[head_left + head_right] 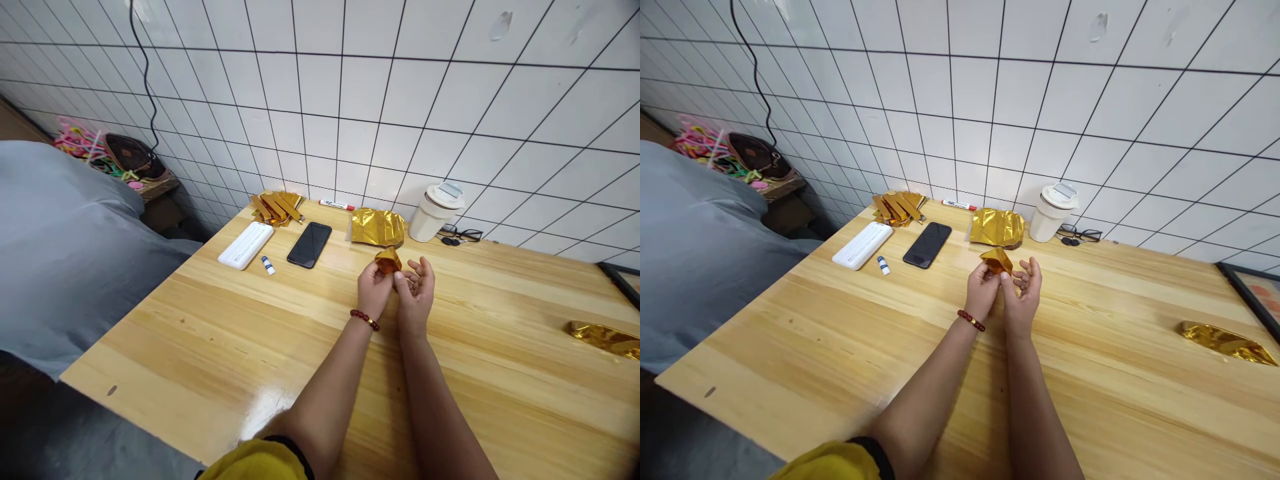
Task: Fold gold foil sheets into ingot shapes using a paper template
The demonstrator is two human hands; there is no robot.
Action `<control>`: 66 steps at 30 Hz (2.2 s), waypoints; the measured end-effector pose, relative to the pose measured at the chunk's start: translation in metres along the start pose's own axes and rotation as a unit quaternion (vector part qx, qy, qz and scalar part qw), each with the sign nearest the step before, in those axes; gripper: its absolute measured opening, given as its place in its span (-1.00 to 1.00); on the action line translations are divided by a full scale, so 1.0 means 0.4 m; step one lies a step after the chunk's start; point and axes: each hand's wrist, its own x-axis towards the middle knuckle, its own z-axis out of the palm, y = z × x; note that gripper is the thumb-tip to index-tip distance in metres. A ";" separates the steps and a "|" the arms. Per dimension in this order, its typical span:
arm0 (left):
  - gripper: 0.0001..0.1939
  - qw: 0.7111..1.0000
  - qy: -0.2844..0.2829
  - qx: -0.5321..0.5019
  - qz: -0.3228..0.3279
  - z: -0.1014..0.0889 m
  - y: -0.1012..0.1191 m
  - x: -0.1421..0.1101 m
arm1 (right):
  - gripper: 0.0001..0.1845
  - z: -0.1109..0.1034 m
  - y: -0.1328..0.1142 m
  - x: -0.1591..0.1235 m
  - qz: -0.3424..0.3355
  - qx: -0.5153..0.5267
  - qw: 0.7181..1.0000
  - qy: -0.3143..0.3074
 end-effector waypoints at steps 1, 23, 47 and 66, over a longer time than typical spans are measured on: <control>-0.83 0.999 0.006 0.031 0.021 -0.002 -0.001 -0.001 | -0.22 0.000 0.001 0.000 -0.004 0.001 1.000 0.000; -0.82 0.987 0.137 -0.073 0.048 -0.012 -0.008 0.026 | -0.32 -0.003 0.005 0.029 0.153 0.160 0.971 0.089; -0.80 0.978 0.174 -0.079 0.078 -0.018 -0.021 0.034 | -0.60 -0.001 0.030 0.024 0.133 0.093 0.984 0.076; -0.74 0.988 0.129 0.027 0.075 -0.011 -0.006 0.012 | -0.51 -0.002 0.038 0.021 0.122 0.074 0.988 0.065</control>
